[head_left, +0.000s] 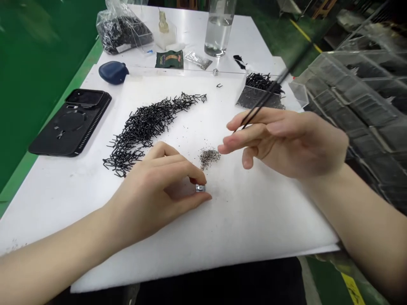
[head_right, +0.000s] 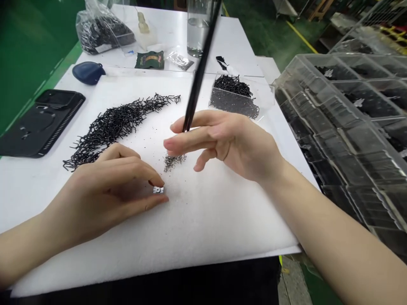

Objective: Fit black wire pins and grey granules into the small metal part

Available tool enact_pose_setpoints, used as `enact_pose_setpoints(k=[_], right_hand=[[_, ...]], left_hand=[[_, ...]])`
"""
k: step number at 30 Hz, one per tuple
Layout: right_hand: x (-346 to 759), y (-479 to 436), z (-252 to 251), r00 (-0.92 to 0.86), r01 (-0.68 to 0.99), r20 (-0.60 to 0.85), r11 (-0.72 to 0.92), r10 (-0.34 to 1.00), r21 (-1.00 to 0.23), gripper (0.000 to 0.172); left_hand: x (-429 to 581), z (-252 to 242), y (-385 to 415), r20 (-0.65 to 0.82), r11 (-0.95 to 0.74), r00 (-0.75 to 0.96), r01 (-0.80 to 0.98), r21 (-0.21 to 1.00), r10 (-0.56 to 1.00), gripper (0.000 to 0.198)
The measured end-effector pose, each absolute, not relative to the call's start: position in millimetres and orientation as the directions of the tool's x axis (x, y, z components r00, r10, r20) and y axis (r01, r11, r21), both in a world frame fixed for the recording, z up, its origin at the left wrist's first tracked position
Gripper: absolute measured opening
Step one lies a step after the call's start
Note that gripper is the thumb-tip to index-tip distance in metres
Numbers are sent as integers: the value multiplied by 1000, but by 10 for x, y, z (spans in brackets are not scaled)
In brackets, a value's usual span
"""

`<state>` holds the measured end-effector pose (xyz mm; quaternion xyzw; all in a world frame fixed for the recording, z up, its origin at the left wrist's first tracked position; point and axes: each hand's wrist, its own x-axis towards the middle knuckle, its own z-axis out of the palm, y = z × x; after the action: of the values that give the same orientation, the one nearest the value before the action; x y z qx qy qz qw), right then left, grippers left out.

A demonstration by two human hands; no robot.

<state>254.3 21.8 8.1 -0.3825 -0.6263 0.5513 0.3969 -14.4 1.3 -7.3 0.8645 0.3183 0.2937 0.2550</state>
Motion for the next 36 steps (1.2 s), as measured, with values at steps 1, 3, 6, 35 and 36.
enact_pose_setpoints(k=[1,3,6,35,36], right_hand=[[2516,212,56,-402,24,62,78,914,-997,21],[2467,189,8,-383,23,64,79,922,-997,10],[2431,153,-31,-345,89,113,152,932,-984,12],[2436,90,-30,-287,469,232,348,929,-812,5],[2439,91,-33,-294,465,232,351,927,-813,5]], left_hand=[[-144,-72,13,343,-668,628,401,627,699,13],[-141,-58,6,324,-655,625,419,628,710,17],[-127,-24,-20,314,-655,623,446,610,717,23],[-109,55,-59,168,-555,612,525,645,773,1],[-109,57,-60,168,-555,612,523,647,773,1]])
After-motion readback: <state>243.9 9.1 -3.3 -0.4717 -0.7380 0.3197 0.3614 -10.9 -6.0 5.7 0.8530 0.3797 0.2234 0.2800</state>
